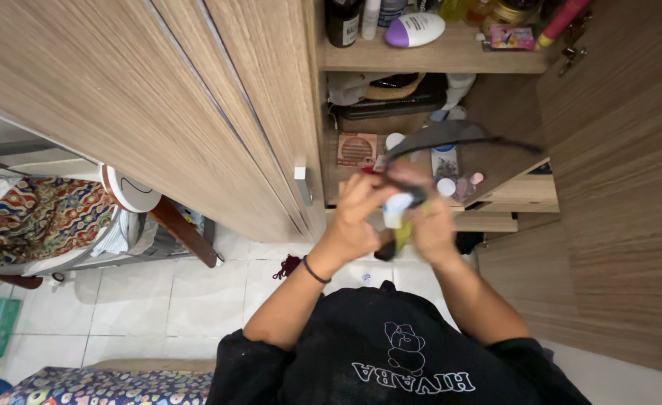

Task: The person opens a wooden closet and repeatedly picks up small bottles and containers from the shelves. They wipe each item with a yellow and black cloth and place them back on the shelves. The process continues with multiple items handled one at a time.

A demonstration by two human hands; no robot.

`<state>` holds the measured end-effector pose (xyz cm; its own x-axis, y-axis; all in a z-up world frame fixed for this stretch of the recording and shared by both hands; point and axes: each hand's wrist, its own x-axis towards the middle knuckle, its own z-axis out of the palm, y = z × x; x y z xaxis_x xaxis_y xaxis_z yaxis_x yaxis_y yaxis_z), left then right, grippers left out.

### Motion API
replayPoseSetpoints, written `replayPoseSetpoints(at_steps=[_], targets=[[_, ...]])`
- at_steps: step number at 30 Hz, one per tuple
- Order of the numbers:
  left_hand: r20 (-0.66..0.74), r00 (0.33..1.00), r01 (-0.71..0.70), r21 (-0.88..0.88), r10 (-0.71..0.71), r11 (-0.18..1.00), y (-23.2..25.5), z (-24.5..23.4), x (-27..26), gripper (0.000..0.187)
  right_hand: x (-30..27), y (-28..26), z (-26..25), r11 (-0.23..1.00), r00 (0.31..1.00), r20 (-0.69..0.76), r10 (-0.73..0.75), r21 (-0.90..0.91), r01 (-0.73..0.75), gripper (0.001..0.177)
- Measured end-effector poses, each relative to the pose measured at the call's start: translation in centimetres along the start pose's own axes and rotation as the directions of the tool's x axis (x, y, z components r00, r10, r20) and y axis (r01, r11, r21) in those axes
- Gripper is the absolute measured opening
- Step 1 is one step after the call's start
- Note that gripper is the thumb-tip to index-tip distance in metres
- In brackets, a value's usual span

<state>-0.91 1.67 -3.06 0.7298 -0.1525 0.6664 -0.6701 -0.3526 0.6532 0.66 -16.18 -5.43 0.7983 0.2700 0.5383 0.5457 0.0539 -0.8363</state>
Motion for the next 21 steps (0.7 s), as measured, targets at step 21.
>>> replayPoseSetpoints(at_steps=[21], targets=[[-0.051,0.992,-0.117,0.014,0.117,0.993,-0.5,0.3,1.3,0.055,-0.8,8.3,-2.2,0.542,0.678,-0.025,0.735,0.622,-0.565,0.052]])
